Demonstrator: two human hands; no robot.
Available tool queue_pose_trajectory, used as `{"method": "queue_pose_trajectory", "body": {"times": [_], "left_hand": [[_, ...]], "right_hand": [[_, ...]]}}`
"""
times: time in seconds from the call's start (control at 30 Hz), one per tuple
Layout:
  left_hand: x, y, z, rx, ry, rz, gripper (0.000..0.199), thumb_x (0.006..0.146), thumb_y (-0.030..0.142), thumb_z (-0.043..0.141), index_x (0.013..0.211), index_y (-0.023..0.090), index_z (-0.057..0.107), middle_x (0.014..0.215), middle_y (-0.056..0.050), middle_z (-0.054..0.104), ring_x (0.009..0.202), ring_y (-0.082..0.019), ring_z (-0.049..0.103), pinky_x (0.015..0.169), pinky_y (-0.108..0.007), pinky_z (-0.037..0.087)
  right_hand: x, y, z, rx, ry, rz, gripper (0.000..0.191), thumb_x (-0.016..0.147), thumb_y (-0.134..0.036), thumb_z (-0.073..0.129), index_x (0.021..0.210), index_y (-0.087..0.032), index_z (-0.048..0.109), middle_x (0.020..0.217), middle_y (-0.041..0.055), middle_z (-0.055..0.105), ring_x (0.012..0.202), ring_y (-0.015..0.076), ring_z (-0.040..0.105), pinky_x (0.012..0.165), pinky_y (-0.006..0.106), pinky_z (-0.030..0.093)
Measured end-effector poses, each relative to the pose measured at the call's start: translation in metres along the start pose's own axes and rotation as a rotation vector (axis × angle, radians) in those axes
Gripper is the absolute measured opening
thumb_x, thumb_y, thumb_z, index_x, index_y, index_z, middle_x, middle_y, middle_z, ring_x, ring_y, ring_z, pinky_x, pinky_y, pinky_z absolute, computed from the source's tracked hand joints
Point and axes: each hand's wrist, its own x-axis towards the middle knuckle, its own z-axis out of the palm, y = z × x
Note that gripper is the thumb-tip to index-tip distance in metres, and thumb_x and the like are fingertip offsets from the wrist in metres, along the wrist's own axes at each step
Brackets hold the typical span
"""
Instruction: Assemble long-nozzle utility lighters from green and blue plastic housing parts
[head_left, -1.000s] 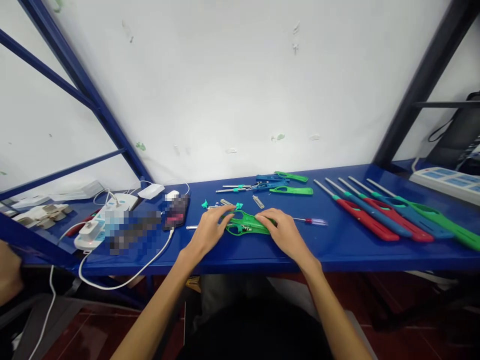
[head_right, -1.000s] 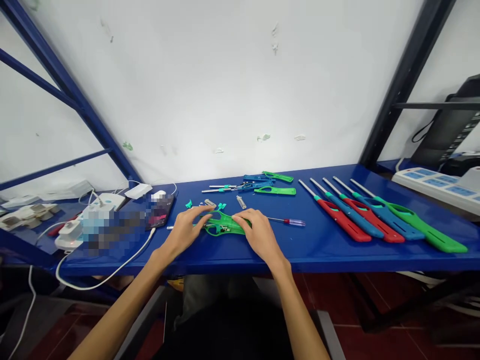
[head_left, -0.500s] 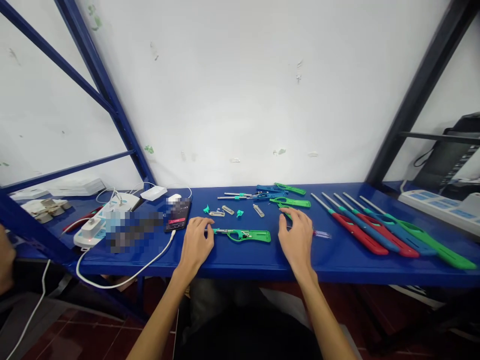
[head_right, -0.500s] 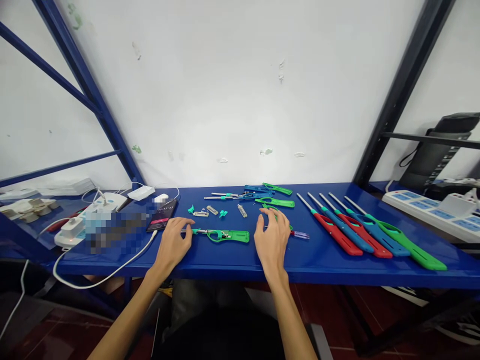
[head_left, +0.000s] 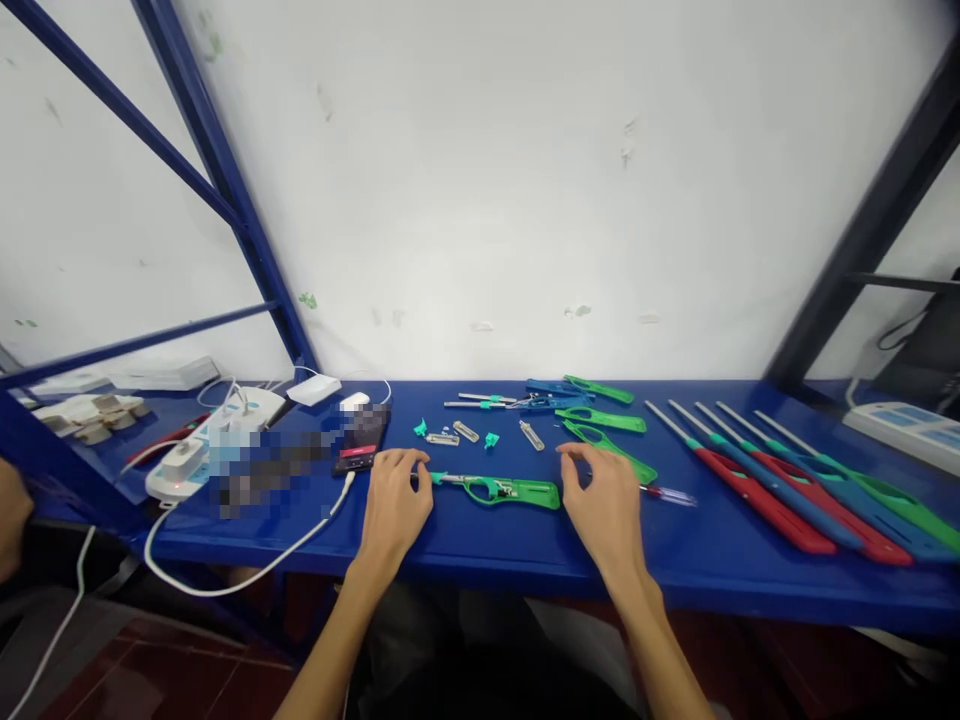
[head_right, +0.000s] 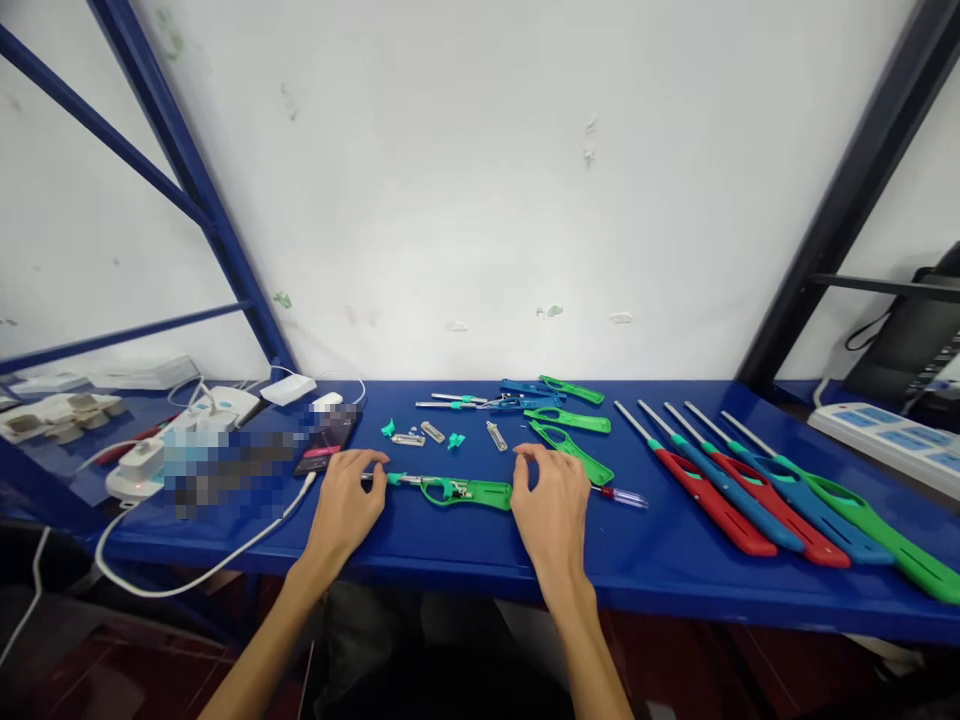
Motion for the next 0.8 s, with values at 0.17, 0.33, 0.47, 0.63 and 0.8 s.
{"method": "queue_pose_trajectory", "body": {"times": [0.17,0.33,0.47,0.63,0.8], "left_hand": [[0.000,0.004,-0.002,-0.065,-0.014,-0.015,0.018,0.096,0.016,0.050,0.095,0.021,0.068,0.098,-0.010,0.072,0.104,-0.032,0.062,0.096,-0.050,0.053],[0.000,0.008,-0.005,-0.074,-0.008,-0.013,0.019,0.097,0.016,0.049,0.096,0.021,0.068,0.099,-0.009,0.072,0.105,-0.031,0.062,0.095,-0.048,0.053],[-0.001,0.007,-0.005,-0.078,-0.014,-0.012,0.020,0.098,0.016,0.048,0.096,0.021,0.067,0.099,-0.008,0.072,0.105,-0.030,0.062,0.093,-0.046,0.054],[-0.002,0.007,-0.004,-0.097,-0.004,-0.032,0.020,0.097,0.016,0.048,0.094,0.022,0.067,0.096,-0.008,0.072,0.102,-0.030,0.062,0.092,-0.047,0.054],[-0.002,0.007,-0.005,-0.104,-0.004,-0.035,0.020,0.098,0.019,0.047,0.094,0.021,0.067,0.095,-0.009,0.072,0.103,-0.031,0.062,0.091,-0.047,0.053]], "right_hand": [[0.001,0.001,-0.006,-0.067,-0.103,0.019,0.025,0.100,-0.036,0.066,0.116,-0.017,0.068,0.111,0.0054,0.072,0.100,0.0205,0.070,0.093,0.046,0.057],[0.029,-0.006,-0.006,-0.098,-0.239,0.004,0.031,0.100,-0.039,0.065,0.122,-0.018,0.066,0.121,0.0078,0.069,0.103,0.0215,0.069,0.091,0.044,0.059],[0.070,-0.017,0.015,-0.136,-0.406,-0.026,0.035,0.100,-0.040,0.065,0.128,-0.019,0.064,0.127,0.0093,0.067,0.106,0.0223,0.069,0.090,0.044,0.059],[0.089,-0.015,0.035,-0.191,-0.529,-0.054,0.038,0.099,-0.038,0.066,0.131,-0.019,0.063,0.132,0.0103,0.065,0.111,0.0240,0.068,0.093,0.046,0.059],[0.069,-0.005,0.026,-0.128,-0.566,-0.090,0.037,0.099,-0.038,0.066,0.130,-0.019,0.063,0.131,0.0099,0.065,0.110,0.0237,0.068,0.092,0.046,0.059]]}}
